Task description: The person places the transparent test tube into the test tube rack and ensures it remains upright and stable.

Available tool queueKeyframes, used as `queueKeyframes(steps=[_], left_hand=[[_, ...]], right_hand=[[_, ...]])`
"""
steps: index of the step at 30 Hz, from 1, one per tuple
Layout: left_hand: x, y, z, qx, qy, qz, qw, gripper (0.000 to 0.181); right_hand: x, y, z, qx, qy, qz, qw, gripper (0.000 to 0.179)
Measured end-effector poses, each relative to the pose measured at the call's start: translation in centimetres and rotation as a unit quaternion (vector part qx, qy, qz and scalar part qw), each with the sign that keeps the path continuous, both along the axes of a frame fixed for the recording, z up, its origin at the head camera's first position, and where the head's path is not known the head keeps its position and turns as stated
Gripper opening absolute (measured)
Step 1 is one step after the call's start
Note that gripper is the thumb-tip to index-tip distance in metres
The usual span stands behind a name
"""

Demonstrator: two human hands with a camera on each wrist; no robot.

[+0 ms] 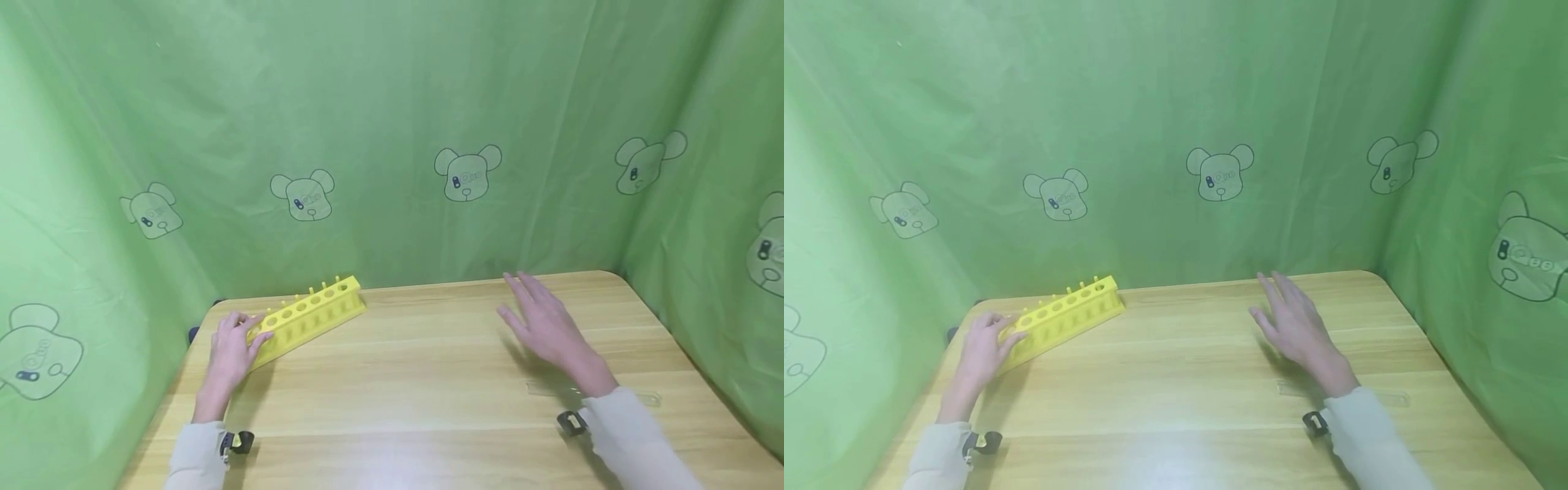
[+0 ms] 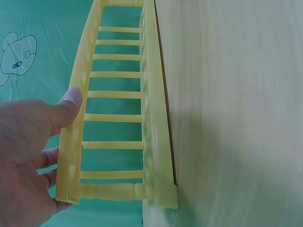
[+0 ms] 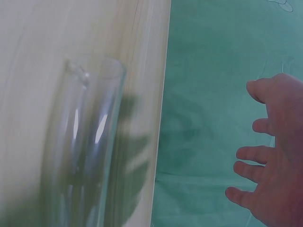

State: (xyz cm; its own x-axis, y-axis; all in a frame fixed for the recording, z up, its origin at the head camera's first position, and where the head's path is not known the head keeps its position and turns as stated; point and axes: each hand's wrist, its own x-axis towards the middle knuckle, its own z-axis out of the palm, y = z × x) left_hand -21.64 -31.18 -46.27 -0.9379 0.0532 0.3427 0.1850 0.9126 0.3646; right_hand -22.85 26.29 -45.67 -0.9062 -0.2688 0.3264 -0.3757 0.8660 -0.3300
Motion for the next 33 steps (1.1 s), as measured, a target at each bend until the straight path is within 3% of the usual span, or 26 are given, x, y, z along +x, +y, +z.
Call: queueKeyframes(steps=[33], left_hand=[[0.1,0.6,-0.7,0.040,0.048,0.022,0.9978,0.044]], right_hand=[[-1.3,-4.4,-0.1,0.004,0.027,0.043,0.9987,0.068]])
